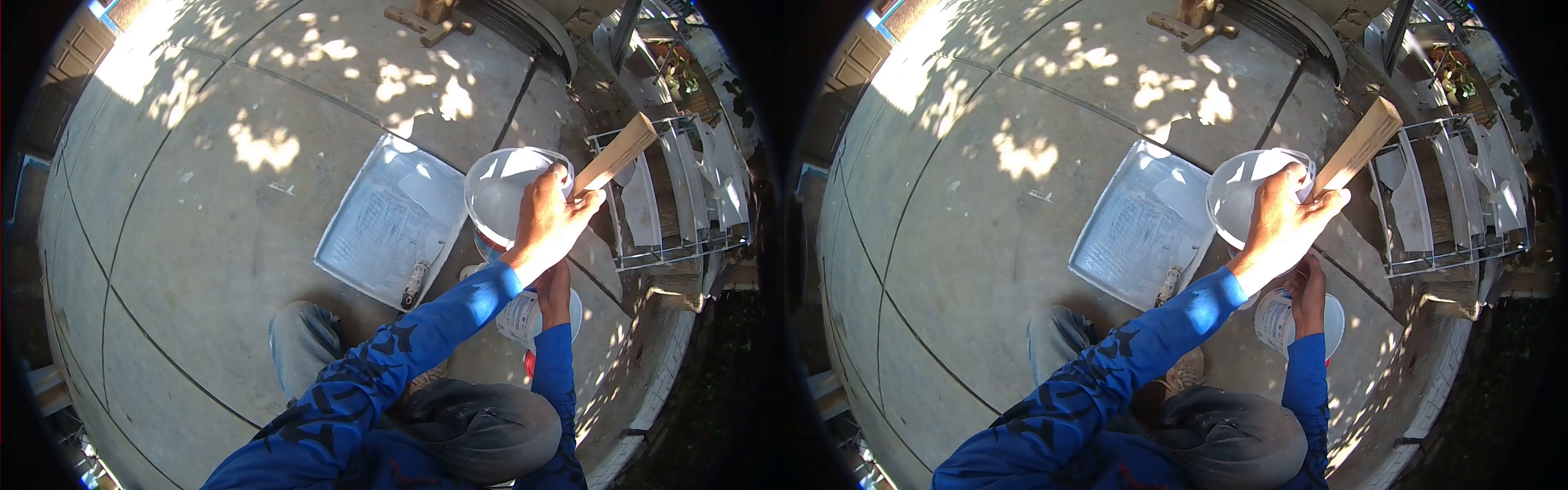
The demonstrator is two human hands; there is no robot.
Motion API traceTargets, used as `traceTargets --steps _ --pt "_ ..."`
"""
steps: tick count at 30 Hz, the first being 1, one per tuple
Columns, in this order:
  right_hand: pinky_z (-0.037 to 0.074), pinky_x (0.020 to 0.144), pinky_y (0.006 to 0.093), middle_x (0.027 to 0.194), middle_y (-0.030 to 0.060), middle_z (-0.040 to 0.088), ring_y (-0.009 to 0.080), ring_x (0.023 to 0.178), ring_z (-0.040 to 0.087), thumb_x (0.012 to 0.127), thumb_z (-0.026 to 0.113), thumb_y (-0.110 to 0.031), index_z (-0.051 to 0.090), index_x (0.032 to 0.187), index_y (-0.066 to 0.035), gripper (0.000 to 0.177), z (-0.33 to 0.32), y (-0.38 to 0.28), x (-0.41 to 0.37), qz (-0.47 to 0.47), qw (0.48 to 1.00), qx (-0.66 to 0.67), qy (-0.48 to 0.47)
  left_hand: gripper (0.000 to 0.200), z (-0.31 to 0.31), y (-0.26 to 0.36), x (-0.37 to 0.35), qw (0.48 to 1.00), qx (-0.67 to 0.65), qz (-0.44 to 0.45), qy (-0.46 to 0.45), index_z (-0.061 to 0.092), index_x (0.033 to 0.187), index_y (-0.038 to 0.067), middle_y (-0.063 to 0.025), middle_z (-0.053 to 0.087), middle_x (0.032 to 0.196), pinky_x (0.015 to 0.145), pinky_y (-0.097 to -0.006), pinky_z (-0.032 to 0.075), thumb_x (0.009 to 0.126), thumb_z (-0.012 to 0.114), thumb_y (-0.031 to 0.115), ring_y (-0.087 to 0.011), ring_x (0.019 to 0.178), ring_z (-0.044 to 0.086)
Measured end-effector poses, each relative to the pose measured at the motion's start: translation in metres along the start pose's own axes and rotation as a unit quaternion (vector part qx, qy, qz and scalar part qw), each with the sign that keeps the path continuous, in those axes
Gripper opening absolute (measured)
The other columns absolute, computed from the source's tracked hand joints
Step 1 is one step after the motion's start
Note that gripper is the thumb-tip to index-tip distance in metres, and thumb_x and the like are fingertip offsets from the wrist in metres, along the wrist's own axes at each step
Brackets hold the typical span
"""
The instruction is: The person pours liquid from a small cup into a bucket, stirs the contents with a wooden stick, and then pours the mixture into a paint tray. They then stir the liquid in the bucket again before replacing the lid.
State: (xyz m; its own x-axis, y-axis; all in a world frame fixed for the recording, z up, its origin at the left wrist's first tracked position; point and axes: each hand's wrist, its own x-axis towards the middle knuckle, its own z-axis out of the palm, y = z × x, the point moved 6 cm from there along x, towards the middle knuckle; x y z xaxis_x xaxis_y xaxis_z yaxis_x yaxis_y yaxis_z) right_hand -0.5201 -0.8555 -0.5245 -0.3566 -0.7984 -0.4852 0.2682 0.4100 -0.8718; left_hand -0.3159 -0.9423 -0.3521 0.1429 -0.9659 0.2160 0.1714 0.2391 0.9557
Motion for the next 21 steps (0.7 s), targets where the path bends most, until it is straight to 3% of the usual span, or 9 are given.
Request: traceTargets --steps 4,6,7,9,16,18,19,20,21 --pt "0.043 0.065 0.027 0.096 0.001 0.059 0.0107 0.082 0.053 0.096 0.048 -0.039 0.062 0.113 -0.011 0.036 0.002 -0.004 -0.003 0.005 1.0 -0.01 0.002 0.042 -0.002 0.0 0.0 1.0 -0.007 -0.018 -0.004 0.046 0.07 0.001 -0.0074 0.051 0.063 0.051 -0.032 0.039 0.078 0.08 0.025 -0.0108 0.061 0.046" --pt "0.043 0.065 0.0271 0.096 0.001 0.059 0.0107 0.082 0.053 0.096 0.048 -0.04 0.062 0.113 -0.011 0.036 0.0 -0.002 0.001 0.003 1.0 -0.005 0.002 0.039 -0.001 0.0 -0.001 0.999 0.012 -0.029 -0.032 0.053 0.078 -0.004 -0.024 0.063 0.074 0.061 -0.0422 0.049 0.08 0.076 0.027 -0.0342 0.068 0.066" --pt "0.043 0.065 0.0272 0.097 0.001 0.059 0.0106 0.082 0.053 0.096 0.048 -0.04 0.061 0.113 -0.011 0.036 -0.001 -0.001 0.002 0.001 1.0 0.001 0.002 0.039 0.001 -0.002 -0.001 0.999 0.013 -0.029 -0.033 0.053 0.078 -0.004 -0.024 0.063 0.074 0.061 -0.0422 0.049 0.08 0.076 0.027 -0.0342 0.068 0.066" --pt "0.043 0.065 0.0273 0.096 0.0011 0.059 0.0108 0.082 0.053 0.096 0.049 -0.04 0.061 0.113 -0.011 0.036 -0.001 0.0 0.002 -0.003 1.0 0.003 -0.001 0.041 0.0 0.0 0.0 1.0 0.009 -0.002 -0.003 0.047 0.07 0.001 -0.0074 0.051 0.063 0.051 -0.0324 0.039 0.079 0.079 0.025 -0.0109 0.061 0.046" --pt "0.043 0.065 0.0279 0.095 0.0017 0.058 0.0121 0.082 0.054 0.096 0.05 -0.039 0.061 0.111 -0.011 0.034 0.006 0.001 -0.001 0.036 0.999 -0.011 -0.008 0.042 0.0 0.002 0.008 1.0 0.021 0.006 -0.014 0.049 0.07 0.001 -0.0089 0.055 0.063 0.053 -0.0323 0.042 0.08 0.078 0.028 -0.0115 0.061 0.051" --pt "0.043 0.065 0.0284 0.095 0.0018 0.058 0.0124 0.082 0.054 0.096 0.051 -0.04 0.061 0.11 -0.011 0.034 0.01 0.0 -0.002 0.032 0.999 -0.004 -0.025 0.042 0.0 0.0 0.01 0.999 0.028 -0.032 -0.03 0.051 0.071 0.0 -0.01 0.058 0.064 0.055 -0.0318 0.045 0.08 0.078 0.031 -0.0125 0.062 0.056" --pt "0.044 0.064 0.0288 0.095 0.002 0.058 0.0128 0.083 0.055 0.095 0.052 -0.041 0.061 0.109 -0.011 0.034 0.011 0.001 -0.002 0.031 0.999 -0.002 -0.04 0.037 0.001 0.001 0.011 0.997 0.032 -0.046 -0.056 0.055 0.077 -0.004 -0.0205 0.063 0.071 0.059 -0.04 0.05 0.081 0.074 0.027 -0.0286 0.064 0.065" --pt "0.044 0.064 0.0288 0.095 0.002 0.058 0.0128 0.083 0.055 0.095 0.052 -0.041 0.061 0.109 -0.011 0.034 0.012 0.002 -0.002 0.028 0.999 0.003 -0.04 0.037 0.003 0.004 0.012 0.997 0.034 -0.042 -0.059 0.055 0.077 -0.004 -0.0205 0.063 0.071 0.059 -0.04 0.05 0.081 0.074 0.027 -0.0286 0.064 0.065" --pt "0.044 0.064 0.0294 0.096 0.0022 0.059 0.0132 0.084 0.056 0.095 0.051 -0.041 0.061 0.108 -0.011 0.034 0.013 0.005 -0.001 0.039 0.998 0.011 -0.052 0.039 0.003 0.008 0.013 0.998 0.031 -0.021 -0.05 0.055 0.074 -0.002 -0.0154 0.062 0.067 0.056 -0.0356 0.048 0.081 0.075 0.03 -0.0206 0.062 0.061"
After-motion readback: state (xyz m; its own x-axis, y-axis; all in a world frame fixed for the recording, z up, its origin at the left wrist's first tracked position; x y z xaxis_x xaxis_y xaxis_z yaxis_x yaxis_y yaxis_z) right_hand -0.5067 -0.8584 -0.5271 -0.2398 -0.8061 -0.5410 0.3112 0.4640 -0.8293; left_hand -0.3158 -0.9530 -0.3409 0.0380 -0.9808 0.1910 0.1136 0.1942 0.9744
